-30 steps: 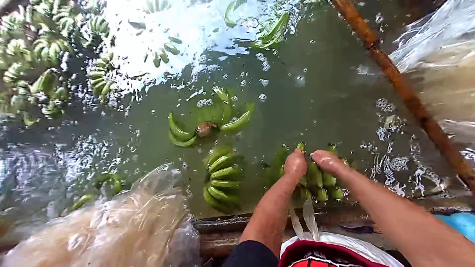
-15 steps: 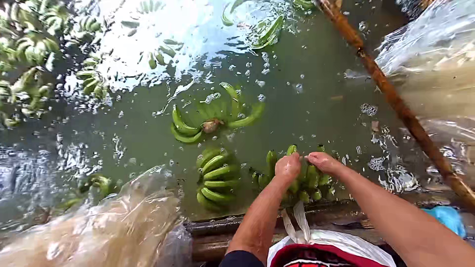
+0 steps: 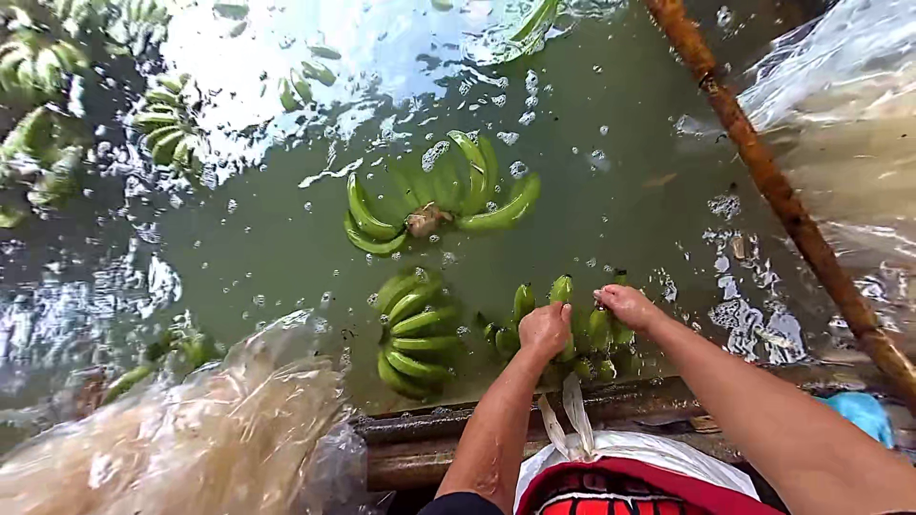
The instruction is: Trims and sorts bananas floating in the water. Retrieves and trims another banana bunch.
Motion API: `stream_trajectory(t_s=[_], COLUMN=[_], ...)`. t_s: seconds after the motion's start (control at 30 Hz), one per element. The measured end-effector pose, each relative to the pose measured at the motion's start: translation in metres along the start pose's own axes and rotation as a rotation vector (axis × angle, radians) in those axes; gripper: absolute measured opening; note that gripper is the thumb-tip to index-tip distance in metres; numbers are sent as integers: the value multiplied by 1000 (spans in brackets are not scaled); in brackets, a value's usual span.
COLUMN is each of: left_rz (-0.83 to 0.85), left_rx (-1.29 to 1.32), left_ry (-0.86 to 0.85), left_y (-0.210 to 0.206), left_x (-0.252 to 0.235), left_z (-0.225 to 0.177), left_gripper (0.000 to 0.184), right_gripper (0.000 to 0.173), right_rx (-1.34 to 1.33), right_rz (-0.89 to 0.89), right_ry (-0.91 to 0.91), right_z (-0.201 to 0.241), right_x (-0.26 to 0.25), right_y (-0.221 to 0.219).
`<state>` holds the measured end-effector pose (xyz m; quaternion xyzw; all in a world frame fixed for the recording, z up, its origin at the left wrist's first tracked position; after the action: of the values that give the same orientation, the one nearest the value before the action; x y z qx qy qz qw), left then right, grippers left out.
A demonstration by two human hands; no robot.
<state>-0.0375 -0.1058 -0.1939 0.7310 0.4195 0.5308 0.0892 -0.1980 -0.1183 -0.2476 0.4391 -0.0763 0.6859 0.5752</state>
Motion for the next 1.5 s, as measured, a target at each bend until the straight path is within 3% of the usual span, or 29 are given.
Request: stream_trajectory(t_s=[0.13, 0.27, 0.4, 0.5, 0.6, 0.7, 0.8, 0.87, 0.97, 1.1, 1.23, 1.4, 1.5], left_rz=[-54, -423, -807, -854, -859, -792, -762, -804, -730, -475, -418, -399, -389], left_rx=[134, 567, 90, -195, -200, -157, -155, -67, 161, 244, 185, 274, 368], left_ry=[65, -27, 3, 91, 125, 306, 451, 330, 72, 25, 46, 205, 262], left_y=[0, 24, 61, 58, 45, 45, 46, 37, 1, -37, -32, -22, -19], left_x=[-1, 10, 30, 45, 54, 48, 35, 26, 18, 29, 34, 22, 14], left_z=[9, 52, 135, 204, 239, 232, 199, 166, 130, 120, 118, 119, 126], left_gripper=[46, 38, 36, 56, 64, 65, 68, 63, 57, 80, 92, 83, 73], right_gripper=[31, 34, 35, 39, 42, 46, 53, 53, 52, 58, 56, 41, 34], right_rx=[-24, -142, -345, -465, -558, -423, -344, -340, -295, -320, -438, -812, -683], right_rz=[56, 31, -72, -274, -521, -621, -501, -408, -371, -366, -376, -381, -343], right_ry=[19, -38, -118, -143, -250, -472, -544, -529, -561, -501, -477, -329, -201], right_z=[14, 15, 6, -6, -43, -74, -71, -61, -50, -30, -6, 8, -2], right_x=[6, -4, -14, -14, -6, 14, 34, 40, 34, 26, 20, 16, 34], right_y=[-1, 6, 33, 66, 84, 69, 34, 15, 3, 14, 30, 64, 85])
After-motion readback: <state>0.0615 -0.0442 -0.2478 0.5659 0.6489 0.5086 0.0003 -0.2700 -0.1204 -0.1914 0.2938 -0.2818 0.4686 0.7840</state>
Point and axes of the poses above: each hand's wrist, its own x-axis away from the middle knuckle, its own y-axis out of the back of the hand, z = x × y, the point moved 5 cm from there along -x, towards the middle knuckle, and after that the axes turned 13 degrees about -z, right-handed, at the moved point
